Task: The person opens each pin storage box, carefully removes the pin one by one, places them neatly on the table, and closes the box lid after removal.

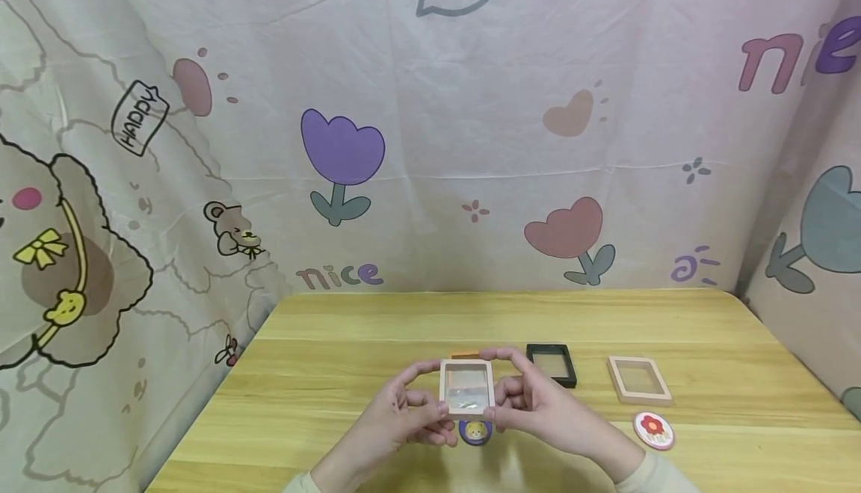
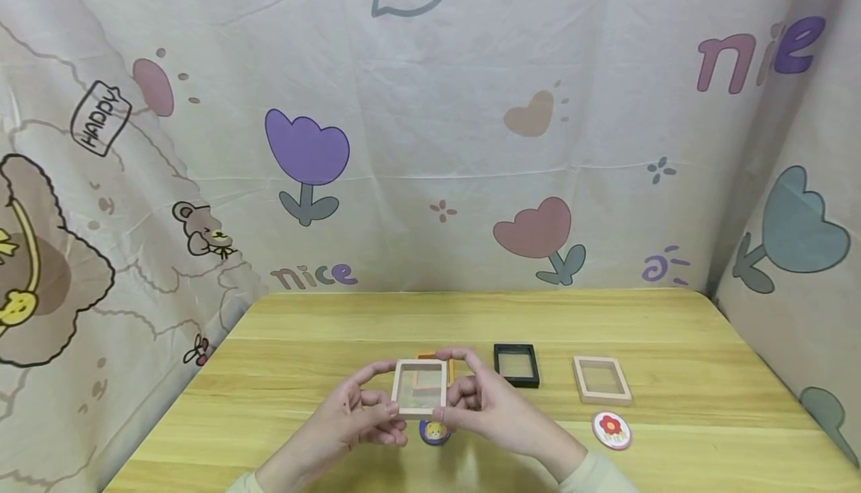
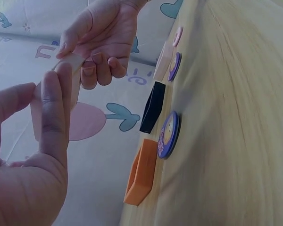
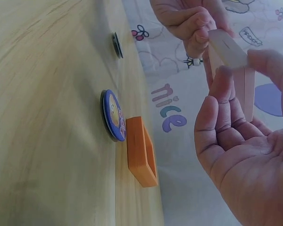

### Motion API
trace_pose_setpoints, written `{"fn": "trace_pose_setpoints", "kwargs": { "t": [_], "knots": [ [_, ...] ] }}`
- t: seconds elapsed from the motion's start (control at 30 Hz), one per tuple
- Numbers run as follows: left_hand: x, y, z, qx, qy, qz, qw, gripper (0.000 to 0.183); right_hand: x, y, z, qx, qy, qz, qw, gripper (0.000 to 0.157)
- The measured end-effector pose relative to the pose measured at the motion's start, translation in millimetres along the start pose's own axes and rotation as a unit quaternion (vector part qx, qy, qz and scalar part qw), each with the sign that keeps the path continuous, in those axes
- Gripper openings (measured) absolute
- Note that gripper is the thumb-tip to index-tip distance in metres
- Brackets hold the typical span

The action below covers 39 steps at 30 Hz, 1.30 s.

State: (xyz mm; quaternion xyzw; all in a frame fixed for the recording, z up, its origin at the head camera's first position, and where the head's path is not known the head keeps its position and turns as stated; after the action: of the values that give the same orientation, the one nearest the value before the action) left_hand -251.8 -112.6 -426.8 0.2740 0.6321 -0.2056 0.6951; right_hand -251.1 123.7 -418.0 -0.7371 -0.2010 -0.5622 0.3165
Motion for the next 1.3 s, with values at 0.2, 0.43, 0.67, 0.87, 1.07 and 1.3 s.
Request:
{"fn": "trace_pose_setpoints", "kwargs": {
  "t": [0.2,0.43,0.67,0.87,1.07,1.3],
  "knots": [
    [-6.2,-0.2,-3.5,0.002,0.018,-0.079,0.9967,0.081,-2,-3.0,1,-0.014,0.004,0.036,0.999,0.075],
    [-20.6,4.4,-7.6,-0.026,0.054,-0.249,0.9668,0.083,-2,0.8,-3,-0.016,0.001,0.033,0.999,0.075],
    [-22.6,-10.5,-12.6,-0.021,0.081,-0.379,0.9214,0.074,-4,6.6,-2,0.003,0.020,0.029,0.999,0.075],
    [-16.3,-58.4,-17.9,-0.065,0.045,-0.433,0.8978,0.077,-8,6.8,6,0.048,0.031,0.040,0.998,0.066],
    [-8.3,-104.2,-14.4,-0.089,-0.009,-0.447,0.8900,0.071,-10,5.2,15,0.068,0.026,0.057,0.996,0.041],
    [0.0,-123.1,-13.7,-0.080,-0.060,-0.481,0.8711,0.067,-15,2.4,20,0.081,-0.001,0.058,0.995,0.027]
  ]
}}
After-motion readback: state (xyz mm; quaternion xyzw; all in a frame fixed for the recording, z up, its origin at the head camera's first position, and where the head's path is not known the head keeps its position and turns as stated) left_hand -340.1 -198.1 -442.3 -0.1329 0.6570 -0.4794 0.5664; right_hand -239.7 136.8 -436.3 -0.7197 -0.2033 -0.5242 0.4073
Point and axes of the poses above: each hand's wrist, its own z-axis away from the middle knuckle, its own y-axis out of the palm, x = y × z, the point moved 4 cm from there along -z, towards the middle knuckle, and after that the axes turned 6 degrees about x, right-handed, at the moved point
